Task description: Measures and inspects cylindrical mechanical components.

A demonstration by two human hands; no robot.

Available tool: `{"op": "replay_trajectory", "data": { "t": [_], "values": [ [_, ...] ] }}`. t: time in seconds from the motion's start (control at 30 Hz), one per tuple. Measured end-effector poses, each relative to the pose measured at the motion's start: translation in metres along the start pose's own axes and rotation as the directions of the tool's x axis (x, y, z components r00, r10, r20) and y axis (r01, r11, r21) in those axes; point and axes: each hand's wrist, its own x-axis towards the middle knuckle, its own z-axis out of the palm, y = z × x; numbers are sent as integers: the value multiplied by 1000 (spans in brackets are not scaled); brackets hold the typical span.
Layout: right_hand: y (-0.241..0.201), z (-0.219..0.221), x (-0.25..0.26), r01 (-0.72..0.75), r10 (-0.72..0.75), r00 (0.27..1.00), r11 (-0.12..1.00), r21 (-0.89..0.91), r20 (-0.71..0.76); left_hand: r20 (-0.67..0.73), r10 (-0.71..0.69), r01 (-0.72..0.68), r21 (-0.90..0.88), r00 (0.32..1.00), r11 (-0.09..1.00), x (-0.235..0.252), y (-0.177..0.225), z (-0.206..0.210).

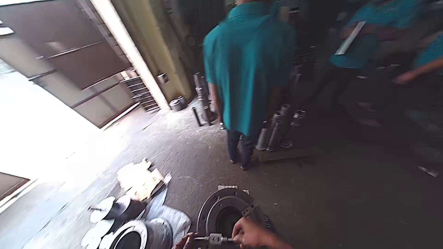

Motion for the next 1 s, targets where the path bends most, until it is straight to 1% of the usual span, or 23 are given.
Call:
{"op": "replay_trajectory", "data": {
  "t": [0.07,0.1,0.13,0.17,0.2,0.23,0.27,0.3,0.37,0.43,0.53,0.6,0.67,0.73,0.8,0.87,0.9,0.93,0.97,1.0],
  "values": [
    [4,-17,11,5,-11,999,991,-137,-43,-102,0,-10,-100,995,995,-25,-9,3],
    [5,-19,12,0,-6,1000,980,-200,-30,-142,-5,-12,-118,990,993,-28,-13,8],
    [5,-17,11,-3,7,1000,971,-239,15,-163,-3,-16,-115,987,993,-25,-14,12],
    [5,-14,10,16,2,997,972,-233,77,-152,7,-20,-83,988,996,-13,-11,15],
    [8,-4,8,47,-22,988,986,-163,154,-111,23,-27,-32,994,999,1,-9,16],
    [12,11,5,59,-48,974,997,-45,221,-40,39,-38,25,998,999,18,-6,19],
    [16,28,4,49,-72,965,994,95,254,60,46,-51,81,997,995,35,-2,24],
    [19,49,3,27,-88,964,972,234,251,160,28,-50,133,987,990,50,5,31],
    [11,79,1,-50,-47,977,898,437,208,303,-62,-18,256,951,967,70,23,44],
    [-4,94,-4,-100,7,985,843,528,174,377,-134,-19,376,916,926,76,34,51],
    [-19,109,-4,-107,53,993,794,599,108,448,-188,-43,456,874,889,80,41,60],
    [-17,117,-1,-91,54,996,774,627,77,469,-207,-52,481,859,875,82,43,64],
    [-12,108,0,-73,16,995,815,575,103,450,-177,-68,477,875,876,83,41,57],
    [0,88,-4,-27,-18,996,869,495,86,363,-109,-55,413,925,909,79,30,42],
    [8,64,-14,20,-24,1000,897,443,5,235,-58,-8,272,970,962,62,18,21],
    [17,41,-21,18,4,999,901,432,-50,122,-7,-5,103,992,995,38,12,8],
    [21,35,-22,19,-2,999,885,465,-37,81,15,-21,71,997,997,31,11,8],
    [21,34,-22,18,-23,1000,879,477,3,58,28,-33,78,998,996,29,8,12],
    [19,40,-22,5,-43,997,879,476,68,74,31,-39,111,997,993,32,6,17],
    [15,50,-20,-7,-61,990,882,472,128,140,19,-38,135,990,990,42,7,23]
  ]
}}
